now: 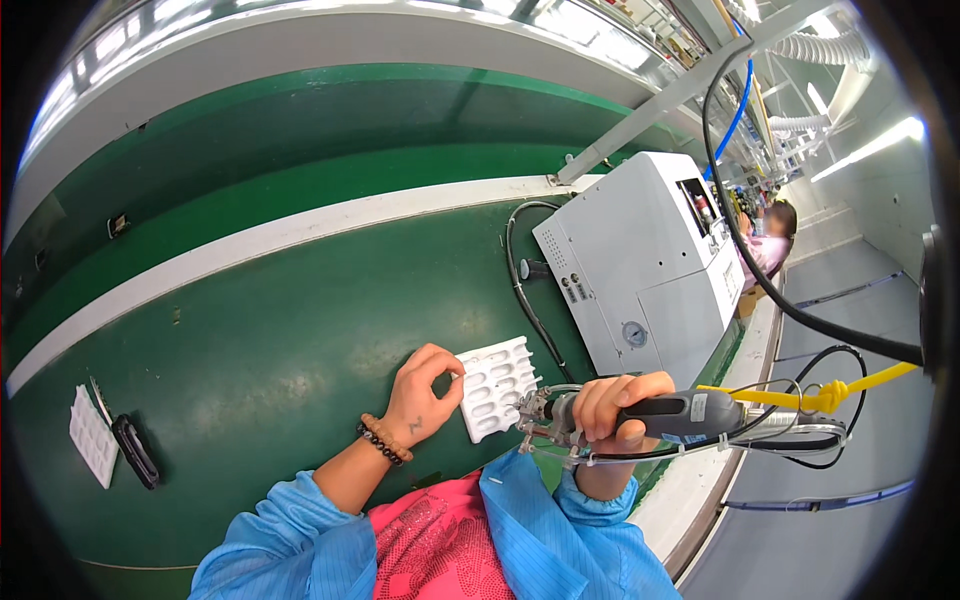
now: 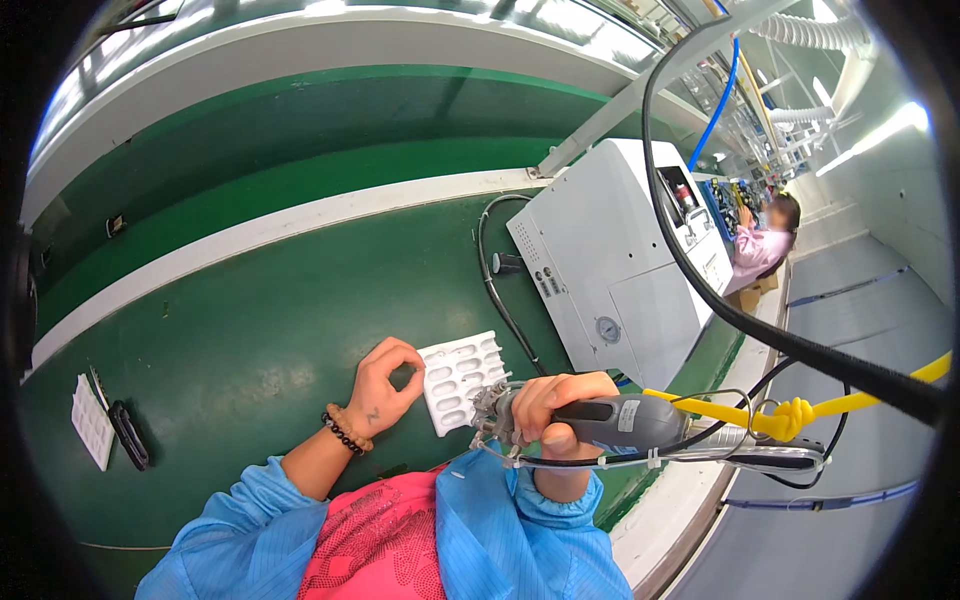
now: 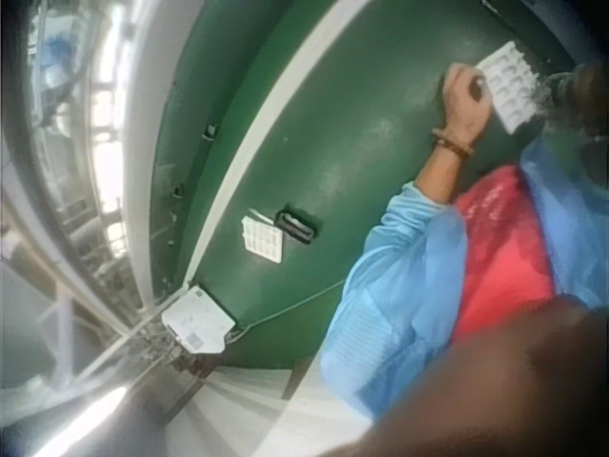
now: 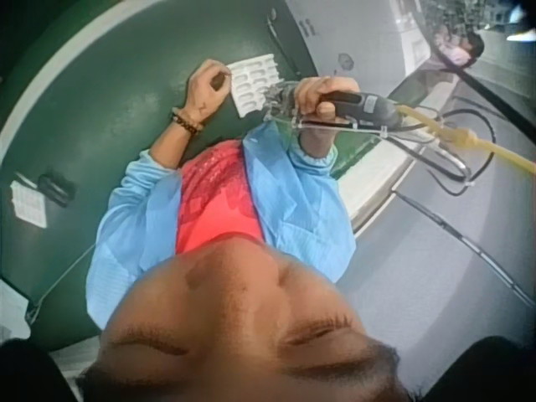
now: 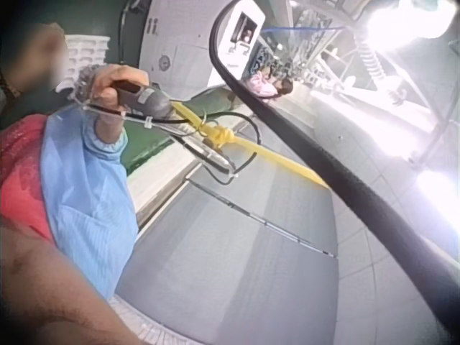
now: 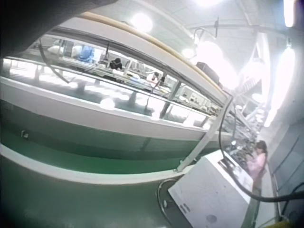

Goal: The person uses a soldering iron to apply solder to small green circuit boards. They pick up each board from a white tray, hold it steady with their left hand, and apply the tool with their right hand. After soldering, the person places the board onto the green workbench surface.

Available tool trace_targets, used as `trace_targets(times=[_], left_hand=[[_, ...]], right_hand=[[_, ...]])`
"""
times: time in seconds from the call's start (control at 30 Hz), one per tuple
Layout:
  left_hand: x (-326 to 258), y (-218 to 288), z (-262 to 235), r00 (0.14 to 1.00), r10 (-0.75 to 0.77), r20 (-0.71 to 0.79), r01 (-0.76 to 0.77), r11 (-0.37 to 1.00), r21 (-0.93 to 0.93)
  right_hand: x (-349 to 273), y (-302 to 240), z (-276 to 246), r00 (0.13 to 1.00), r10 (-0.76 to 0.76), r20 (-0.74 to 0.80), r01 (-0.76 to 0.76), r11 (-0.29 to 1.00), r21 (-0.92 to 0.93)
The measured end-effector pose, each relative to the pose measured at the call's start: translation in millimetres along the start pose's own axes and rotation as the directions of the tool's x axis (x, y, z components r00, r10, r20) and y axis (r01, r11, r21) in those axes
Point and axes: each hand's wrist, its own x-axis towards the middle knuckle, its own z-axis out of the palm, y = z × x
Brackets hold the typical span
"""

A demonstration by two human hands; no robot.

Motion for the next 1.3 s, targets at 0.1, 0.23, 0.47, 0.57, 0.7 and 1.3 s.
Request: trace_targets(times=[0.1,0.23,0.47,0.57,0.7,1.3], left_hand=[[0.7,5.0,-3.4,0.983,-0.156,0.094,0.155,0.988,0.017],[0.0,3.9,-1.2,0.996,-0.081,0.025,0.081,0.996,0.024],[0.8,0.1,-1.8,0.997,0.022,0.077,-0.028,0.996,0.084],[0.7,-3.0,-0.2,0.999,0.032,0.016,-0.033,0.994,0.108],[1.1,2.5,1.7,0.999,0.032,0.03,-0.034,0.997,0.071],[1.6,2.0,1.7,0.997,0.081,0.01,-0.081,0.994,0.068]], right_hand=[[-1.5,-4.2,0.8,1.0,-0.006,-0.023,0.006,1.0,-0.013],[-0.5,-7.0,-4.0,1.0,-0.014,0.0,0.014,1.0,-0.008],[-1.0,-6.8,-11.9,1.0,-0.021,0.006,0.021,1.0,-0.01],[5.7,-7.0,-17.3,0.986,-0.041,0.162,0.06,0.992,-0.112],[4.6,-8.0,-13.9,0.989,-0.043,0.144,0.06,0.991,-0.12],[5.9,-4.8,-4.2,1.0,0.001,0.028,0.0,0.999,-0.036]])
